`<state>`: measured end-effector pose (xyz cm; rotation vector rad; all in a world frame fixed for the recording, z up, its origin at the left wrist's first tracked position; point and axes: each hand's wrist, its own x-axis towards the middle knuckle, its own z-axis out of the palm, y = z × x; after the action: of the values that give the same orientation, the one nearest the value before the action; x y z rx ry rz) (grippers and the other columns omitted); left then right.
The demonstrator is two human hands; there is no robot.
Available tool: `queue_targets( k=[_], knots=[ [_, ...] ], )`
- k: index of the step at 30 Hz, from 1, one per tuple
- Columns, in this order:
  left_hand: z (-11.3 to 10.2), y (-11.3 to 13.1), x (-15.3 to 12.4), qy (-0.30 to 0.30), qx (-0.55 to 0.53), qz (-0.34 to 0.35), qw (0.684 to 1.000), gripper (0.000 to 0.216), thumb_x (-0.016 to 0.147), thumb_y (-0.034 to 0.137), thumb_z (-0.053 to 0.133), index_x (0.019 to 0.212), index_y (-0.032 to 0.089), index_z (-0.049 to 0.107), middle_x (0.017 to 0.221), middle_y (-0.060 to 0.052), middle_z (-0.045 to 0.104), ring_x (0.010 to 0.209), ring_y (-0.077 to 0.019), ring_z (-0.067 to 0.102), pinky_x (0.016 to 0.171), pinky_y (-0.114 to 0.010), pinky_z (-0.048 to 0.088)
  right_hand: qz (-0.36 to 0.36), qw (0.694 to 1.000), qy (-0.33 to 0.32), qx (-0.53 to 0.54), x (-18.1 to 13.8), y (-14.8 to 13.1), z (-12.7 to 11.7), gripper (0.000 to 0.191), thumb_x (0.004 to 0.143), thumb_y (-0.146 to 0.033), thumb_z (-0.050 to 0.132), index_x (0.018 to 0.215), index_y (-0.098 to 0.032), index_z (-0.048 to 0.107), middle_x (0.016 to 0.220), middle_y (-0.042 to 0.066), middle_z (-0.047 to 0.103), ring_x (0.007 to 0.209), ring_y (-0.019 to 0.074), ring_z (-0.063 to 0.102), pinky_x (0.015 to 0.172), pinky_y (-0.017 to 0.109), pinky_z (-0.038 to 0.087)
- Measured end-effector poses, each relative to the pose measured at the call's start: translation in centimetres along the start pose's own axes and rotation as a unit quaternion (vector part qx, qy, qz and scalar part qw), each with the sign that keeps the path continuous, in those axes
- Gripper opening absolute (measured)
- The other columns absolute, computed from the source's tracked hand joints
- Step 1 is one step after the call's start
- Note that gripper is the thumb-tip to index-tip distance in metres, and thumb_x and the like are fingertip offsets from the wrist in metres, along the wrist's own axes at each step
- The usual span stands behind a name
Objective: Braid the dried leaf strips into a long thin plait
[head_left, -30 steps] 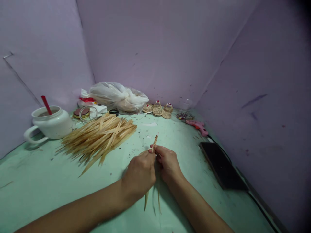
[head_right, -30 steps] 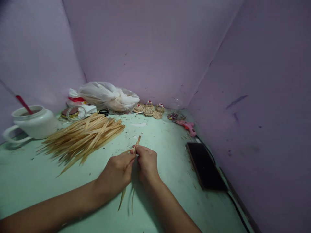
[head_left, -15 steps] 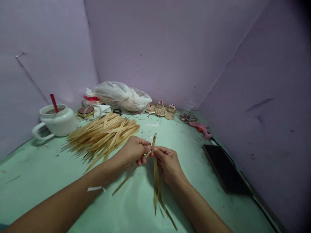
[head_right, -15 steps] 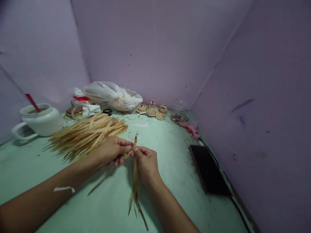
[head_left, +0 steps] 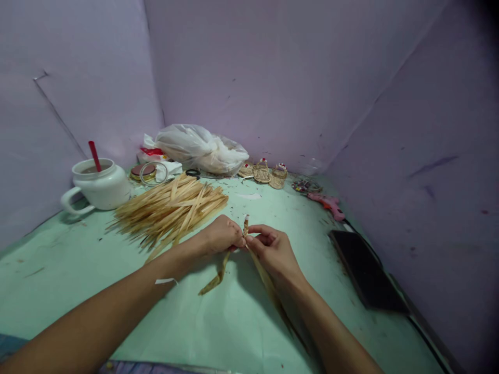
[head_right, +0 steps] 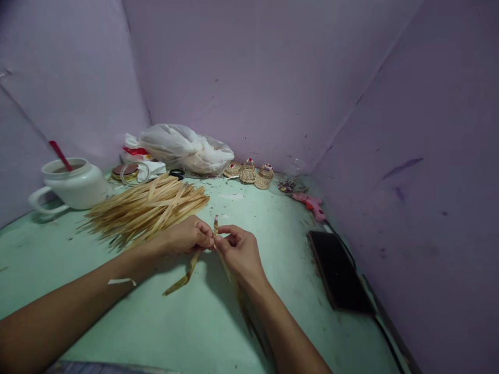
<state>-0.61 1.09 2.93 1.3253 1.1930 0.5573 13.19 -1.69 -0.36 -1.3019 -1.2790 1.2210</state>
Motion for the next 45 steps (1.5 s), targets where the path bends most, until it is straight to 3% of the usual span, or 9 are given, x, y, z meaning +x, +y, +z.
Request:
queue_targets(
  k=[5,12,19,25,29,33,36,40,45],
  knots=[
    [0.6,-1.4,0.9,0.023,0.047,0.047,0.998,0.010,0.053,0.013,0.053,0.043,0.013,0.056,0.034,0.004,0.040,0.036,-0.0053,0.029,0.039,-0.020,0.019,-0.037,0.975,0.010,-0.220,0.0,-0.4,-1.6,0.025,0.066,-0.035,0.056,0.061,-0.013,0.067,0.049,0.001,0.054,0.045,0.0092,0.041,0.043,0.022,0.025],
    [1.4,-2.4,1.3,0.102,0.057,0.055,0.992,0.012,0.054,0.014,0.049,0.046,0.012,0.058,0.036,0.003,0.043,0.038,-0.0068,0.033,0.039,-0.020,0.023,0.070,0.980,0.056,-0.179,-0.9,-1.5,-0.6,0.020,0.062,-0.029,0.056,0.052,-0.013,0.063,0.041,-0.001,0.048,0.038,0.0071,0.033,0.039,0.022,0.023],
    [2.2,-1.6,1.1,0.151,-0.113,-0.005,0.982,0.016,0.049,0.006,0.045,0.036,0.015,0.047,0.032,0.005,0.034,0.034,-0.0053,0.027,0.038,-0.019,0.020,-0.142,0.908,0.038,-0.392,-2.9,-0.9,2.0,0.025,0.074,-0.019,0.042,0.071,-0.014,0.066,0.062,0.008,0.062,0.051,0.0149,0.051,0.050,0.026,0.032],
    [2.5,-0.6,0.6,0.142,-0.153,-0.065,0.976,0.018,0.053,0.007,0.046,0.037,0.016,0.046,0.029,0.006,0.031,0.030,-0.0044,0.020,0.036,-0.020,0.014,-0.185,0.868,-0.021,-0.460,-3.8,-0.3,2.8,0.031,0.068,-0.008,0.044,0.092,-0.010,0.063,0.086,0.015,0.065,0.069,0.0213,0.060,0.058,0.027,0.037],
    [2.5,-1.0,1.1,0.140,-0.141,-0.055,0.978,0.015,0.053,0.009,0.048,0.040,0.016,0.046,0.031,0.006,0.035,0.031,-0.0044,0.021,0.036,-0.019,0.015,-0.188,0.863,-0.042,-0.467,-3.9,-1.1,2.1,0.022,0.068,-0.013,0.048,0.081,-0.015,0.066,0.074,0.010,0.066,0.060,0.0188,0.059,0.054,0.027,0.036],
    [2.2,-1.1,1.1,0.148,-0.110,-0.024,0.983,0.012,0.053,0.011,0.048,0.042,0.015,0.047,0.034,0.005,0.039,0.033,-0.0048,0.026,0.038,-0.019,0.018,-0.210,0.898,0.103,-0.373,-3.1,-2.6,0.4,0.018,0.074,-0.028,0.050,0.076,-0.019,0.066,0.070,0.005,0.065,0.067,0.0177,0.058,0.062,0.027,0.039],
    [2.4,-1.0,1.0,0.139,-0.080,-0.007,0.987,0.016,0.054,0.017,0.049,0.039,0.015,0.045,0.032,0.006,0.034,0.034,-0.0050,0.025,0.039,-0.019,0.019,-0.119,0.954,0.178,-0.209,-1.7,-3.0,-0.6,0.021,0.074,-0.028,0.049,0.083,-0.015,0.063,0.079,0.007,0.065,0.073,0.0172,0.058,0.068,0.028,0.041],
    [2.6,-1.1,0.8,0.093,-0.072,0.016,0.993,0.016,0.053,0.018,0.049,0.038,0.015,0.044,0.032,0.004,0.039,0.035,-0.0054,0.029,0.041,-0.019,0.022,0.111,0.993,-0.013,0.041,-0.4,-2.3,-0.6,0.017,0.071,-0.025,0.048,0.070,-0.012,0.059,0.060,0.003,0.059,0.049,0.0111,0.051,0.054,0.026,0.041],
    [2.3,-0.5,0.8,0.070,-0.023,-0.017,0.997,0.011,0.049,0.010,0.047,0.039,0.013,0.048,0.036,0.001,0.046,0.038,-0.0068,0.038,0.043,-0.019,0.026,0.116,0.988,-0.095,0.029,0.0,-0.6,-0.5,0.021,0.071,-0.026,0.050,0.057,-0.012,0.057,0.051,-0.001,0.052,0.037,0.0041,0.033,0.039,0.019,0.024]
  ],
)
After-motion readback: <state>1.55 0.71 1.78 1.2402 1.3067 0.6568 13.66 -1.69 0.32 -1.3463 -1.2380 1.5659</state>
